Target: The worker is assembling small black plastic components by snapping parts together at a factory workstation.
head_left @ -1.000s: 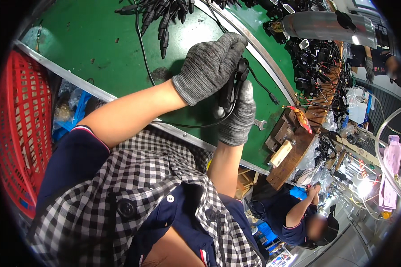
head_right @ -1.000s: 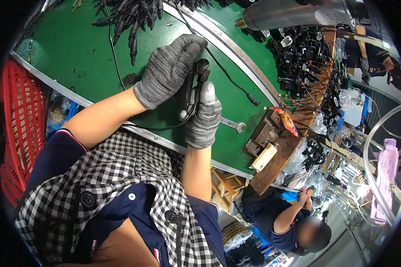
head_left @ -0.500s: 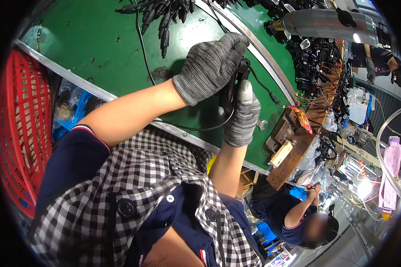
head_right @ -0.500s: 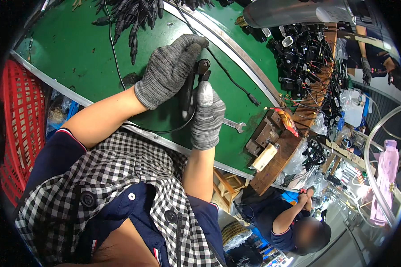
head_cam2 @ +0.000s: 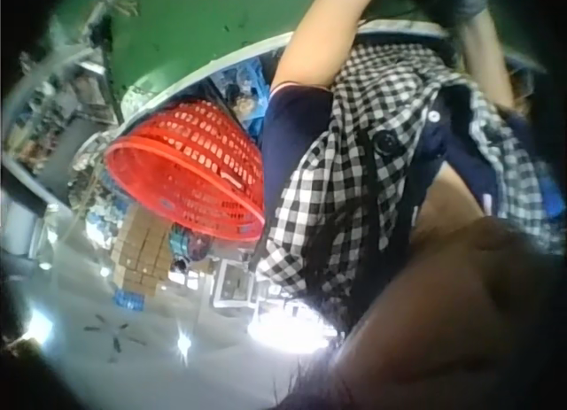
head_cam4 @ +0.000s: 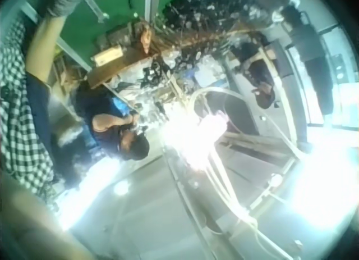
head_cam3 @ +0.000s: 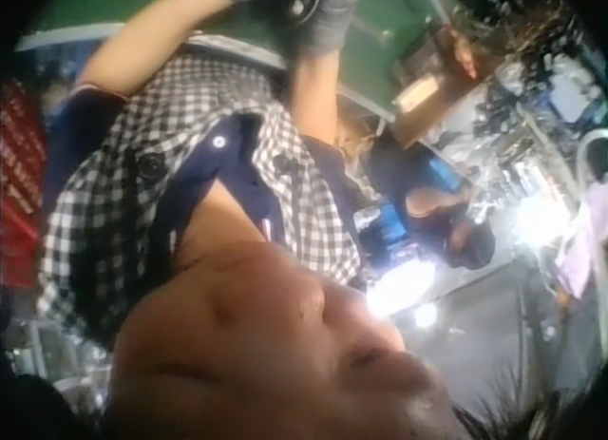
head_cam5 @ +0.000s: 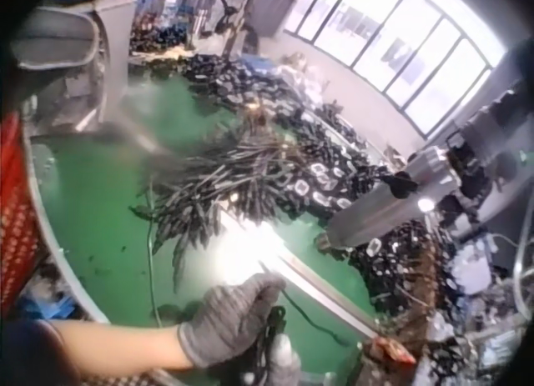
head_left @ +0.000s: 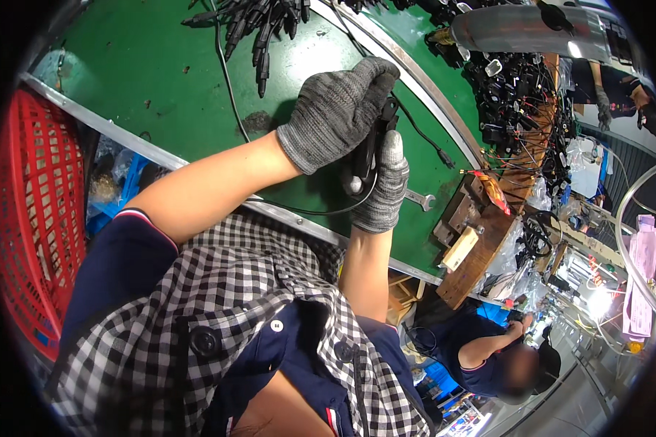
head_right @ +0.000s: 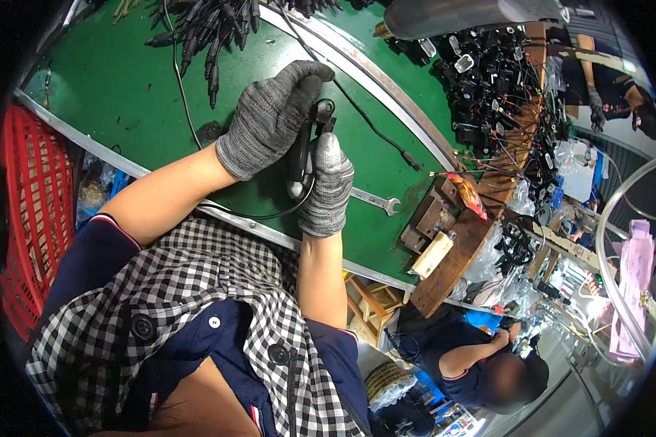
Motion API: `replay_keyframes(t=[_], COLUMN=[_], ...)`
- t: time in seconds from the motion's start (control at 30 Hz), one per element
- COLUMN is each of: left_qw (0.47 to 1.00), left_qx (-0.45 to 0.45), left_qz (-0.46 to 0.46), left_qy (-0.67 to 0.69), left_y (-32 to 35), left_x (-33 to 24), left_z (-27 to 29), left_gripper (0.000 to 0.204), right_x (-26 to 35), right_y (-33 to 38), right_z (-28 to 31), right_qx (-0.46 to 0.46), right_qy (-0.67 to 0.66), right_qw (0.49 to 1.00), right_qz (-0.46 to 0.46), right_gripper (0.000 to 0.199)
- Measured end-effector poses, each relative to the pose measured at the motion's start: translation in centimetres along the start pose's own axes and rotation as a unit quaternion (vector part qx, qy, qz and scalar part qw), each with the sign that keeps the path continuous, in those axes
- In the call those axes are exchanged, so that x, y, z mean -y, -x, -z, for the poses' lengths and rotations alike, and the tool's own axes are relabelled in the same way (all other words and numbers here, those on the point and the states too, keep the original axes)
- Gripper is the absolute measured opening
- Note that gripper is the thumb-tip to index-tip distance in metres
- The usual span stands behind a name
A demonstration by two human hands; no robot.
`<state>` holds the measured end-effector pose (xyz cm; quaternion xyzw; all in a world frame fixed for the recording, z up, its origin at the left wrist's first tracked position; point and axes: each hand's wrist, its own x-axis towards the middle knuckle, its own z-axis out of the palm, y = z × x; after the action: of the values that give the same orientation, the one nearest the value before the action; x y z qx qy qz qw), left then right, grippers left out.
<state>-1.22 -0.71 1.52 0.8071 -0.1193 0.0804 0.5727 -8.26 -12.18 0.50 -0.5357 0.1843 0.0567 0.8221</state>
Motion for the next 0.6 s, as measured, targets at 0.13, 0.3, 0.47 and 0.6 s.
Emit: replay_keyframes(t=[0.13, 0.3, 0.47, 0.6], left_qw=[0.999, 0.992, 0.987, 0.987], left_qx=[-0.017, 0.046, 0.074, 0.08], left_qz=[-0.02, -0.02, -0.034, -0.065], left_qy=[0.04, 0.112, 0.136, 0.125], left_y=[-0.2, 0.5, 0.5, 1.1], left_x=[0.2, -0.4, -0.9, 0.3], left_z=[-0.4, -0.9, -0.9, -1.7], left_gripper=[0.026, 0.024, 0.023, 0.023], right_x=[0.5, 3.6, 7.2, 11.6], right_y=[0.2, 1.3, 1.2, -0.6], right_z=[0.4, 2.0, 6.2, 10.1], right_qx=[0.007, 0.005, -0.014, -0.131], right_qy=[0.003, 0.175, 0.247, 0.082], right_qw=[1.0, 0.983, 0.966, 0.975], right_qz=[0.001, 0.06, 0.076, 0.159], right_gripper=[0.036, 0.034, 0.03, 0.031])
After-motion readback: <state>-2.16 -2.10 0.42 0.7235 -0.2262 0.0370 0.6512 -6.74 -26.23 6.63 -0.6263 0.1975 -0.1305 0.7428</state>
